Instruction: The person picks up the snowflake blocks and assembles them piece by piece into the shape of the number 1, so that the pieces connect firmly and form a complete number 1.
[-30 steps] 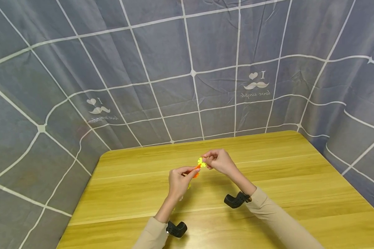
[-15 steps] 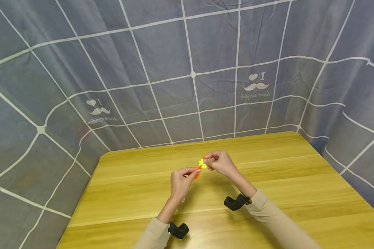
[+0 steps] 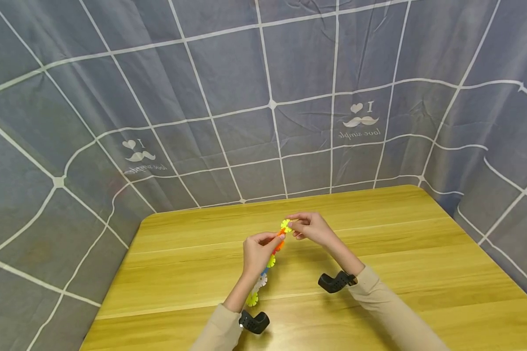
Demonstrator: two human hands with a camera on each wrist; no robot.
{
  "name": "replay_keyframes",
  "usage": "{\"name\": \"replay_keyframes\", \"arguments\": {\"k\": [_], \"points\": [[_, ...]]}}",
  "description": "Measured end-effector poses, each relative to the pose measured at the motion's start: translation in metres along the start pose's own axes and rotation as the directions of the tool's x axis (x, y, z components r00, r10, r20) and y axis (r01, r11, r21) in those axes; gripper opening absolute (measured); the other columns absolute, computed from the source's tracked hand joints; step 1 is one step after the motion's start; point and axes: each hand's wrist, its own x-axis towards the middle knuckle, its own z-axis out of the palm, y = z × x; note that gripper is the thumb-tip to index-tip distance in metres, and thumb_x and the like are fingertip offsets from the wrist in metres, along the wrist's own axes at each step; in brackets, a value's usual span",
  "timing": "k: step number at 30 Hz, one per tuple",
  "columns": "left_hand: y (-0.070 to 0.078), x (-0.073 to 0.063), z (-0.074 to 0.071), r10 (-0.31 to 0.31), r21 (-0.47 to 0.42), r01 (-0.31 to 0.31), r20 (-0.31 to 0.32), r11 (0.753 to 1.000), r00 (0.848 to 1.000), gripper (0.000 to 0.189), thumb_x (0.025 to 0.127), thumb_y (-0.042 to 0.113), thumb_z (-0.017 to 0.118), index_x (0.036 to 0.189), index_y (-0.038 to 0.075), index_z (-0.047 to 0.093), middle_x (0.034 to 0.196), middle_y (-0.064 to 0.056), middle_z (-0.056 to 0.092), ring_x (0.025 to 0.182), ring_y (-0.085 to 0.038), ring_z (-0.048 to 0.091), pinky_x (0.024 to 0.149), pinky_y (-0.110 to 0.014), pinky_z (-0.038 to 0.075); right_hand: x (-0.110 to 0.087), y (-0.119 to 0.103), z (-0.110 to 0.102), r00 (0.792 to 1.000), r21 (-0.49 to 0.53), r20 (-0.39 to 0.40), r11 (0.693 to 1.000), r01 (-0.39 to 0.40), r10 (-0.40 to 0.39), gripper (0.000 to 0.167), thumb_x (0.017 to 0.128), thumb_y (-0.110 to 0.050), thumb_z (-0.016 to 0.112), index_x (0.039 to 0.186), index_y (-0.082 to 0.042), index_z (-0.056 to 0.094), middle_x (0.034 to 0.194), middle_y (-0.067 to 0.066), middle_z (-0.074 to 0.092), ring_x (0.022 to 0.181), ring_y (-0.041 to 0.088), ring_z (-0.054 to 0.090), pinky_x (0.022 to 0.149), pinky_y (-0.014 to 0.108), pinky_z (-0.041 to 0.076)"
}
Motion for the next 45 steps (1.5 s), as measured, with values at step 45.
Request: {"name": "replay_keyframes", "arguments": {"k": [45], "points": [[-0.062,0.003,0.002,-0.350,-0.167,0.411,0.304,0.896,0.886,0.033,0.090,0.003,0.063,0.120,-0.009,0.061,0.085,-0.003,0.072,0.069,-0.002,0.063,0.065,-0.018,0.056,0.061,0.041,-0.013,0.978,0.045,-0.090,0.982,-0.184,0.187,0.032,0.087,-0.010,0.069,0.111,0.010,0.065,0.071,0.003,0.071,0.061,0.008,0.066,0.067,0.028,0.058]]}}
